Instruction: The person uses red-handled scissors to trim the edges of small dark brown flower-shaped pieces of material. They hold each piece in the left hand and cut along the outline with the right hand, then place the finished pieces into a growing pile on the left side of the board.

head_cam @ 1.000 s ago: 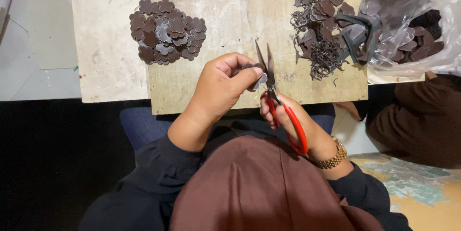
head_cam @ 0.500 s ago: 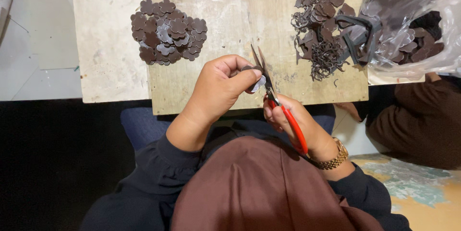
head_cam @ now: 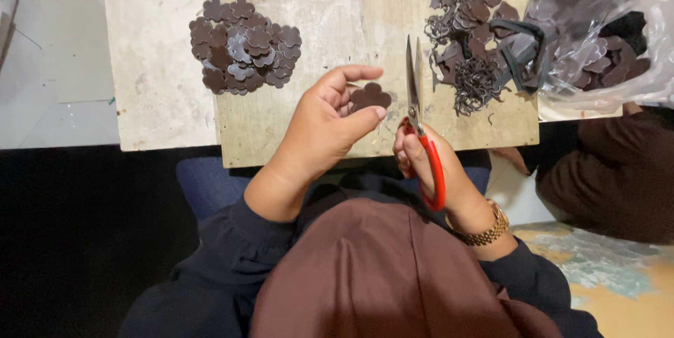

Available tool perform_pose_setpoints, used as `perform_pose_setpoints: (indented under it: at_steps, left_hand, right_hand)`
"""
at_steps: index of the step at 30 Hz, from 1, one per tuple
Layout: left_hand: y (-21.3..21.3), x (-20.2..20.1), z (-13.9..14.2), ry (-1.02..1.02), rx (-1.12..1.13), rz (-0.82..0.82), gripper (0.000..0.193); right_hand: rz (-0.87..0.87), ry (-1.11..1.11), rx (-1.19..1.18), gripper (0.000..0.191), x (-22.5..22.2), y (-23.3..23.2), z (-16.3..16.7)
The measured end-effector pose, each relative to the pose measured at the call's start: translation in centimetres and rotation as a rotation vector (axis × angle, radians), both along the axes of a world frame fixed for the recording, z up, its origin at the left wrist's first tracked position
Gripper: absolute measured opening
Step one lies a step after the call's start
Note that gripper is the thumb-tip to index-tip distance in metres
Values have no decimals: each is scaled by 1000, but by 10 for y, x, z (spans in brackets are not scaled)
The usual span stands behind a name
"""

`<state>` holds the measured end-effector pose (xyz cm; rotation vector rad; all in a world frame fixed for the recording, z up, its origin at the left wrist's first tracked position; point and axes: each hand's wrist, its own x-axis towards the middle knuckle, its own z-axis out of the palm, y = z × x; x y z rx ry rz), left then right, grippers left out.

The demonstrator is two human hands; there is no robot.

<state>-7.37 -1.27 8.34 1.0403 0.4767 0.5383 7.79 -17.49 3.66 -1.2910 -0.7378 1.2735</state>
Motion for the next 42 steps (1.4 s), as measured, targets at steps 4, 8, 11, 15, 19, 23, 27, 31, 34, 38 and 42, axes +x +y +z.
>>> perform_pose_setpoints:
  at_steps: [4, 8, 11, 15, 19, 23, 27, 31, 34, 38, 42]
  left_hand:
    - [1, 1, -5, 35, -41, 16, 38]
    - [2, 2, -12, 23, 5, 30, 22]
    - [3, 1, -13, 105, 39, 10, 14]
    - [2, -1, -14, 104, -3, 7, 17]
    - [0, 0, -28, 65, -9, 2, 19]
    - [3, 9, -60, 150, 69, 59, 20]
    - [28, -5, -81, 378, 275, 280, 29]
    - [70, -27, -77, 375, 35, 557, 51]
    - [91, -46, -69, 880, 617, 709, 71]
    - [67, -48, -83, 1062, 831, 709, 89]
    - [14, -32, -104, 1119, 1033, 381, 103]
  right_hand:
    - [-23, 21, -12, 42, -1, 1, -2]
    - [-35, 39, -8, 42, -1, 2, 0]
    - [-24, 28, -1, 42, -2, 2, 2]
    - [-31, 47, -24, 41, -1, 0, -2]
    - [-53, 126, -65, 42, 6, 0, -19]
    - [-203, -12, -244, 42, 21, 3, -47]
    - [-320, -65, -297, 46, 35, -2, -73]
    - [-346, -114, -390, 42, 38, -17, -92]
    - [-314, -38, -360, 42, 36, -23, -99]
    - [-326, -119, -372, 39, 33, -19, -97]
    - [-315, -397, -419, 43, 30, -9, -82]
